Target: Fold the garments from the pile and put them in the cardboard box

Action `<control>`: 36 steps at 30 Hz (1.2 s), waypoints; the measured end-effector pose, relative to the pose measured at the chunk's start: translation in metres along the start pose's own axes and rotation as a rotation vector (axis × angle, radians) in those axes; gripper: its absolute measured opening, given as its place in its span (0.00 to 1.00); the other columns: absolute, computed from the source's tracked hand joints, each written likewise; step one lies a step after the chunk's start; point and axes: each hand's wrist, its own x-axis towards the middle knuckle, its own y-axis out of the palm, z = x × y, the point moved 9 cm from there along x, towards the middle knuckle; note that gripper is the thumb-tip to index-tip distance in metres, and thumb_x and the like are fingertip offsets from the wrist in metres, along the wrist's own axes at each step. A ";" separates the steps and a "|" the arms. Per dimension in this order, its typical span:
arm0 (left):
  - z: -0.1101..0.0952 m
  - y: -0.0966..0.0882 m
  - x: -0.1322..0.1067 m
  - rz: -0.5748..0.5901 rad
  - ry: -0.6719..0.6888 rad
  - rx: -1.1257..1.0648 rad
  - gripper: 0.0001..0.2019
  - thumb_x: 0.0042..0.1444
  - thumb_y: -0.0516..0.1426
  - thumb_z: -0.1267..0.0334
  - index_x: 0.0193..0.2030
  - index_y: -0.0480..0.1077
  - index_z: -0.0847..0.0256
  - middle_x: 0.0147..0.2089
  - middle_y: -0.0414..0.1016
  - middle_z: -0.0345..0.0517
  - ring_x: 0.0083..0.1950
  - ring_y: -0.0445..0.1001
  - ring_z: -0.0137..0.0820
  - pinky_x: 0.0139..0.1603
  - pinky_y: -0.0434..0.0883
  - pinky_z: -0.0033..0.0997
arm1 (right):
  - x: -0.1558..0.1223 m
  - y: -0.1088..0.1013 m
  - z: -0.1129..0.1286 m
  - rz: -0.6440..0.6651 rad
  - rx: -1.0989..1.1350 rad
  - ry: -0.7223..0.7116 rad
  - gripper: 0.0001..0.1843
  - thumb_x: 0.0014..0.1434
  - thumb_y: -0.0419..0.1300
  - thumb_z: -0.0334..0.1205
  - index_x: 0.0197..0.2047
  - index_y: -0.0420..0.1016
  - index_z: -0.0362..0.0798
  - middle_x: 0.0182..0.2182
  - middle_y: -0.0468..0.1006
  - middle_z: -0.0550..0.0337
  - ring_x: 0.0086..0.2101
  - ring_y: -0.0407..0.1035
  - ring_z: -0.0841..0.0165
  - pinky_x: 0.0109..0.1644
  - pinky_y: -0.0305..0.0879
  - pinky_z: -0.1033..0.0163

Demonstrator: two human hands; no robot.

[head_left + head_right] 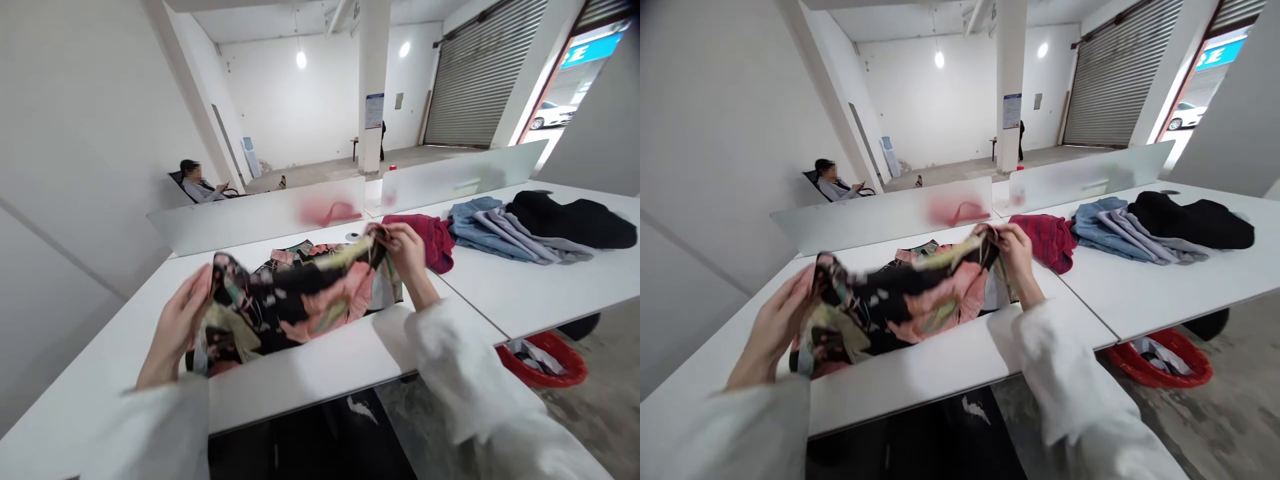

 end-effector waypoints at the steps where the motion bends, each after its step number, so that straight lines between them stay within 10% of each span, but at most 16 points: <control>1: 0.011 0.018 0.023 0.059 -0.045 -0.051 0.32 0.61 0.51 0.53 0.67 0.50 0.65 0.66 0.59 0.52 0.63 0.62 0.40 0.61 0.61 0.40 | 0.019 0.017 -0.014 0.067 -0.117 -0.005 0.16 0.61 0.48 0.45 0.47 0.70 0.48 0.41 0.77 0.56 0.45 0.70 0.68 0.53 0.64 0.59; 5: 0.081 0.073 0.054 0.194 -0.237 0.202 0.39 0.61 0.50 0.52 0.70 0.34 0.68 0.69 0.48 0.64 0.69 0.51 0.41 0.67 0.50 0.43 | 0.037 0.058 -0.082 0.237 -0.535 -0.029 0.23 0.61 0.49 0.42 0.57 0.65 0.41 0.56 0.68 0.45 0.55 0.63 0.60 0.60 0.56 0.51; 9: 0.131 0.127 0.017 0.457 -0.103 0.574 0.34 0.61 0.47 0.50 0.69 0.45 0.69 0.68 0.50 0.64 0.70 0.48 0.46 0.67 0.45 0.50 | -0.008 0.078 -0.157 0.552 -1.159 -0.074 0.27 0.63 0.50 0.47 0.62 0.61 0.42 0.64 0.55 0.41 0.62 0.49 0.48 0.62 0.44 0.36; 13: 0.161 0.144 -0.010 0.571 0.017 0.934 0.29 0.62 0.45 0.52 0.65 0.55 0.68 0.69 0.50 0.61 0.70 0.47 0.48 0.66 0.44 0.55 | -0.025 0.066 -0.193 0.623 -1.447 -0.056 0.27 0.66 0.44 0.49 0.64 0.59 0.45 0.64 0.55 0.45 0.63 0.47 0.48 0.61 0.43 0.35; 26: 0.167 0.138 -0.013 0.538 0.230 1.103 0.25 0.64 0.42 0.56 0.64 0.60 0.63 0.67 0.57 0.54 0.68 0.52 0.45 0.64 0.53 0.55 | -0.021 0.055 -0.196 0.654 -1.611 -0.093 0.28 0.67 0.41 0.49 0.66 0.55 0.48 0.65 0.54 0.49 0.63 0.47 0.48 0.60 0.48 0.37; 36: 0.125 0.127 -0.096 0.571 0.228 0.962 0.27 0.64 0.42 0.53 0.66 0.54 0.65 0.68 0.53 0.53 0.69 0.50 0.42 0.65 0.53 0.51 | -0.078 0.013 -0.165 0.659 -1.589 -0.152 0.28 0.66 0.44 0.47 0.66 0.56 0.47 0.65 0.54 0.48 0.63 0.47 0.47 0.61 0.48 0.37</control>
